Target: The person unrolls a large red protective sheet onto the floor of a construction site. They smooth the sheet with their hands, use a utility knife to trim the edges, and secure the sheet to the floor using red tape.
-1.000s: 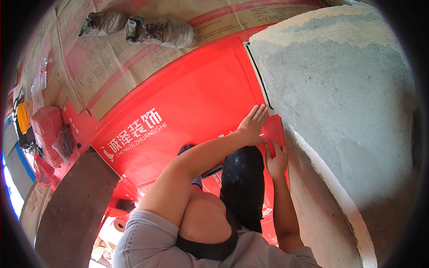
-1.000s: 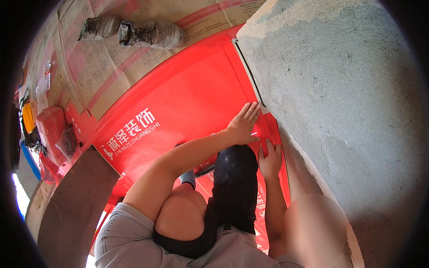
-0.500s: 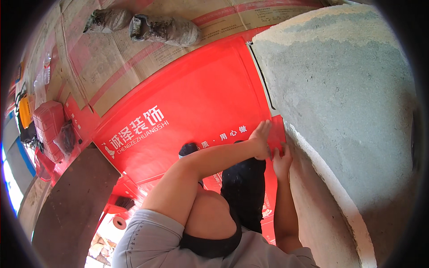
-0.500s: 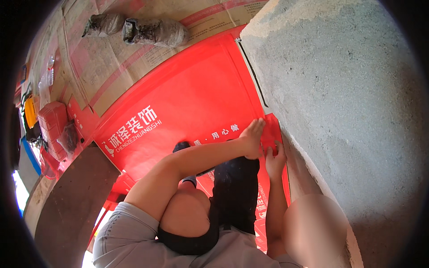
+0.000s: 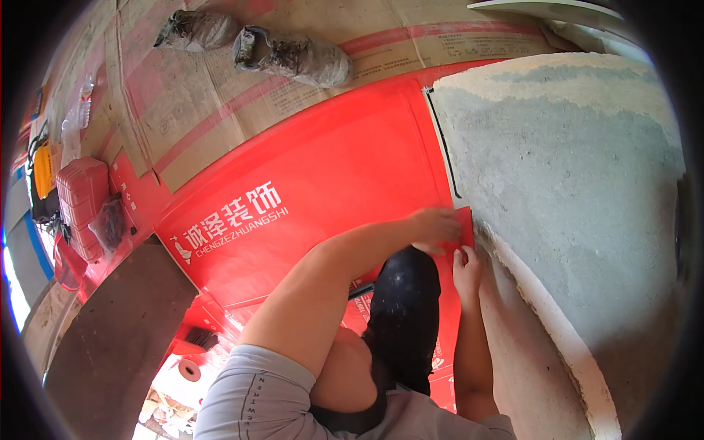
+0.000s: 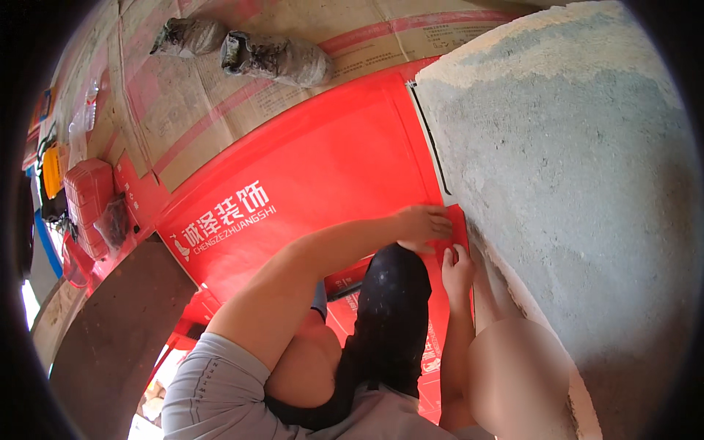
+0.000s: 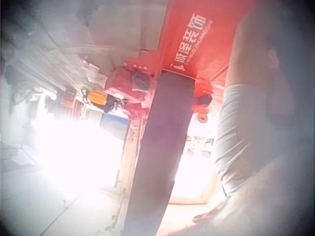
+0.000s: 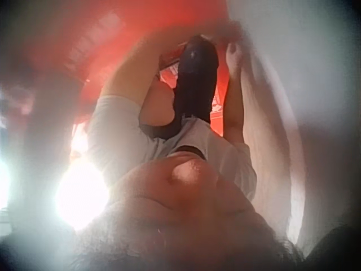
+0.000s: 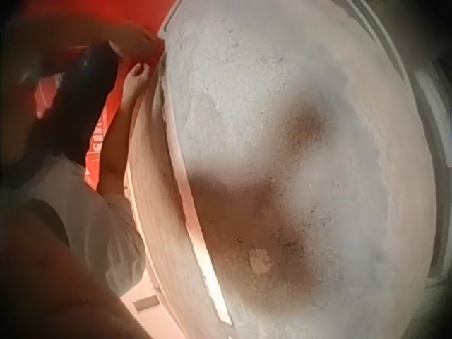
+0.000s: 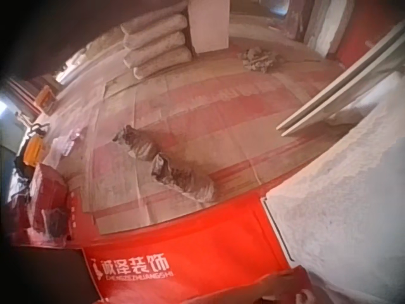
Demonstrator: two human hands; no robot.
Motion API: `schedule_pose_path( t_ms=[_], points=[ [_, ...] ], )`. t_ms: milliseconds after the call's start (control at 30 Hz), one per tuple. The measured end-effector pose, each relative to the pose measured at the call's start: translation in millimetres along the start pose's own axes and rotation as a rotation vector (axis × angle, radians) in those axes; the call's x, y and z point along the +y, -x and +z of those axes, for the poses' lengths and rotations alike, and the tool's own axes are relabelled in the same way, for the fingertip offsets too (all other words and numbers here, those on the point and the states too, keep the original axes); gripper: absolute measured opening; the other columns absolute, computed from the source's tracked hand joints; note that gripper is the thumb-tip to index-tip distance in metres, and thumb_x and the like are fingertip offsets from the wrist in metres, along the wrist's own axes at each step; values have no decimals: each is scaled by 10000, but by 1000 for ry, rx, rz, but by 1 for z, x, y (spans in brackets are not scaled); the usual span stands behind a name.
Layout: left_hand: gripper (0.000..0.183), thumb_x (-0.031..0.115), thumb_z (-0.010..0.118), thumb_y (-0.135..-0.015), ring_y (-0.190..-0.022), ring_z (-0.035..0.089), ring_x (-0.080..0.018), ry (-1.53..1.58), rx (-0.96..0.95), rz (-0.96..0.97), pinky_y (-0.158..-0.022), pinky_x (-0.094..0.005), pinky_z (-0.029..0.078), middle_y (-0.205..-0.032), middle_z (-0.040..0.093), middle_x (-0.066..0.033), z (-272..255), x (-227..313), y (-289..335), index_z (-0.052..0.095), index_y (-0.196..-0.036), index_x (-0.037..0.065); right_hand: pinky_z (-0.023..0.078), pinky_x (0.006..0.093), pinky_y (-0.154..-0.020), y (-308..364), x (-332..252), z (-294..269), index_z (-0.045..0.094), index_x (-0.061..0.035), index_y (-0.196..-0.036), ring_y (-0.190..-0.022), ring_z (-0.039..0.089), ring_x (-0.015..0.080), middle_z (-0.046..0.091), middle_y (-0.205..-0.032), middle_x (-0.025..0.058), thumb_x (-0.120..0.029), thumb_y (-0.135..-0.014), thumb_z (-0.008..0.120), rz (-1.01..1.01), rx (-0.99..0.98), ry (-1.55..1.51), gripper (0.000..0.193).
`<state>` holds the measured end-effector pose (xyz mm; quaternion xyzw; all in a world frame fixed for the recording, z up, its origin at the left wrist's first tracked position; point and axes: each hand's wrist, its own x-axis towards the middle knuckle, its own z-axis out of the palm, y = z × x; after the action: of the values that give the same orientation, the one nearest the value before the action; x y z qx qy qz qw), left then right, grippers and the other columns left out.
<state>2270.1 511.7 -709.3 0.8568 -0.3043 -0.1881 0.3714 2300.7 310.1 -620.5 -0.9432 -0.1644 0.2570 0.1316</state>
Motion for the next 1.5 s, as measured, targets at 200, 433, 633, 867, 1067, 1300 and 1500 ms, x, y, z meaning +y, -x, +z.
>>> schedule_pose_path(
  t_ms=[200,433,633,867,1067,1300,1500],
  points=[
    [720,573,458,-961,-1513,198,-174,-407,229,-116,-1258,-432,74,-1605,322,1,-73,-68,66,334,-1541,165,530,464,-828,5,-4,4,676,7,-1094,-938,674,415,701,-990,239,-206,-907,639,-31,55,53,286],
    [745,595,394,-984,-1528,132,-171,-472,313,-460,-1259,-420,50,-1649,207,10,-142,-129,149,238,-1578,173,533,467,-799,2,-20,2,670,22,-1041,-901,666,421,697,-960,236,-195,-896,635,-99,90,117,263],
    [741,536,378,-1003,-1531,128,-222,-505,544,-886,-1255,-424,61,-1648,205,-57,-135,-123,103,231,-1571,83,532,481,-765,4,-1,15,669,-4,-1007,-871,665,414,693,-929,232,-189,-890,623,-66,167,130,224],
    [761,525,425,-974,-1522,161,-302,-506,414,-772,-1244,-460,75,-1632,244,-117,-48,-28,42,303,-1541,32,536,470,-773,-4,5,23,667,-32,-1026,-891,672,387,701,-939,190,-213,-898,587,-70,246,144,235],
    [725,458,442,-975,-1533,139,-256,-464,168,-365,-1248,-463,60,-1644,220,-105,35,42,19,292,-1548,41,528,453,-822,-1,-8,27,654,-3,-1051,-927,669,386,692,-969,203,-169,-910,561,-32,370,-68,237],
    [595,286,535,-934,-1483,248,-234,-461,62,-251,-1204,-454,203,-1558,379,-114,38,75,5,419,-1465,45,519,444,-795,-4,19,18,651,14,-1032,-884,678,361,697,-942,190,-188,-909,610,-188,306,-152,240],
    [338,343,580,-958,-916,705,-255,599,328,-882,-804,-422,552,-932,717,-133,11,76,-30,691,-947,24,519,464,-749,10,14,18,680,-5,-926,-825,678,379,697,-855,203,-312,-911,632,-83,308,-97,311]
  ],
)
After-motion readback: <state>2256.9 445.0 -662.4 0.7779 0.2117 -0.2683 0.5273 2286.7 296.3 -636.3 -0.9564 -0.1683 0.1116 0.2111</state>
